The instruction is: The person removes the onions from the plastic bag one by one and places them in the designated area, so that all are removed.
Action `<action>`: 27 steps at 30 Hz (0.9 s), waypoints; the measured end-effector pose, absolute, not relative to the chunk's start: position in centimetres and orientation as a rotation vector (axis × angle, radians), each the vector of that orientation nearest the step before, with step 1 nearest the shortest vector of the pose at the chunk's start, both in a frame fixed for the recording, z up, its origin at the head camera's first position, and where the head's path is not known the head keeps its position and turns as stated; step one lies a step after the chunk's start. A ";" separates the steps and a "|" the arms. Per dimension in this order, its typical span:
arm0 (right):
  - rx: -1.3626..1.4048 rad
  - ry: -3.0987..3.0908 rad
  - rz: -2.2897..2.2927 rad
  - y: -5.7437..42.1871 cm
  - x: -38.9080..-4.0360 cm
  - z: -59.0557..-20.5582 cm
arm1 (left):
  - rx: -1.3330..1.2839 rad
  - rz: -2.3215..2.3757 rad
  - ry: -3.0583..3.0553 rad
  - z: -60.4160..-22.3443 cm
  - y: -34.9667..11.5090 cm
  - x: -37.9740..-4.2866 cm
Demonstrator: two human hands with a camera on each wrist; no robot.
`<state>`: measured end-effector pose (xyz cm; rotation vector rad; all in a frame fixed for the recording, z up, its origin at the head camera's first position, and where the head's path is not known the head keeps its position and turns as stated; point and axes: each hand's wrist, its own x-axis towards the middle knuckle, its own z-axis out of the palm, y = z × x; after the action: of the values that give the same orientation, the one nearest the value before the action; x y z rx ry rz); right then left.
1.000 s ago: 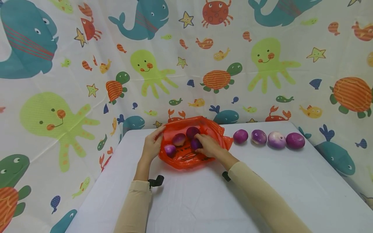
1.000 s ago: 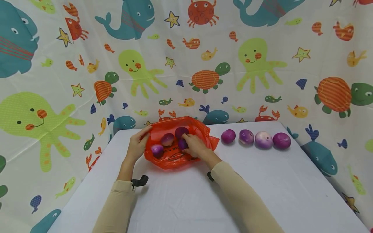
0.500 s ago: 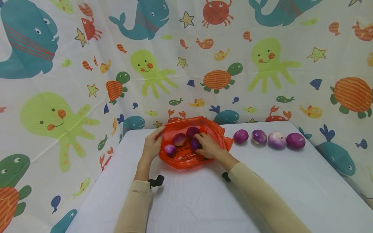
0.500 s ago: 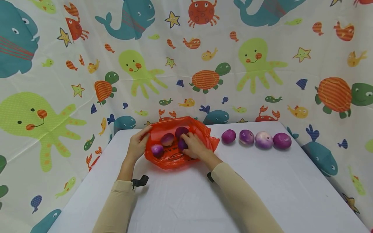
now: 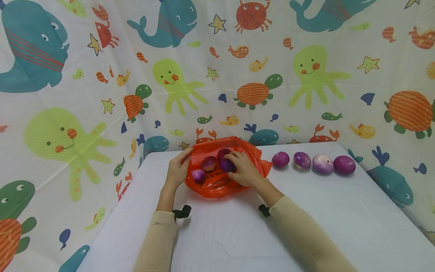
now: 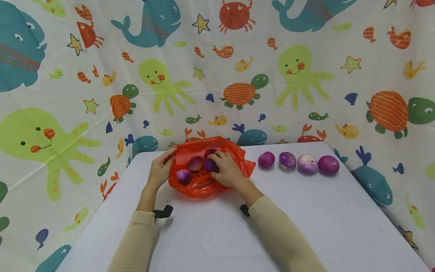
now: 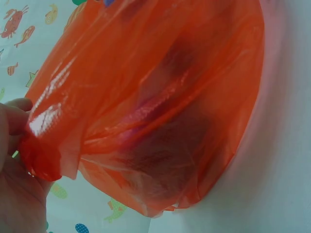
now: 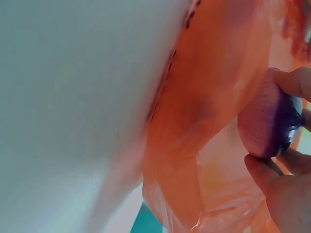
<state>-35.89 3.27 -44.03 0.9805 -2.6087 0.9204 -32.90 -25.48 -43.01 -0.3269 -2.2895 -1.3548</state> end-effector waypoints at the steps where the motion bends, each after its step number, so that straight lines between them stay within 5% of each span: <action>1: 0.974 -2.593 0.937 3.3 -35.6 -44.0 | -0.329 -1.353 -2.289 -43.0 -25.5 -32.9; 27: 1.022 -2.471 0.979 5.6 -33.1 -41.2 | -0.330 -1.377 -2.307 -40.0 -23.9 -30.3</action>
<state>-33.06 5.63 -41.19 1.0221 -2.4713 0.9791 -30.29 -23.89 -39.99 -0.3304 -2.3071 -1.3766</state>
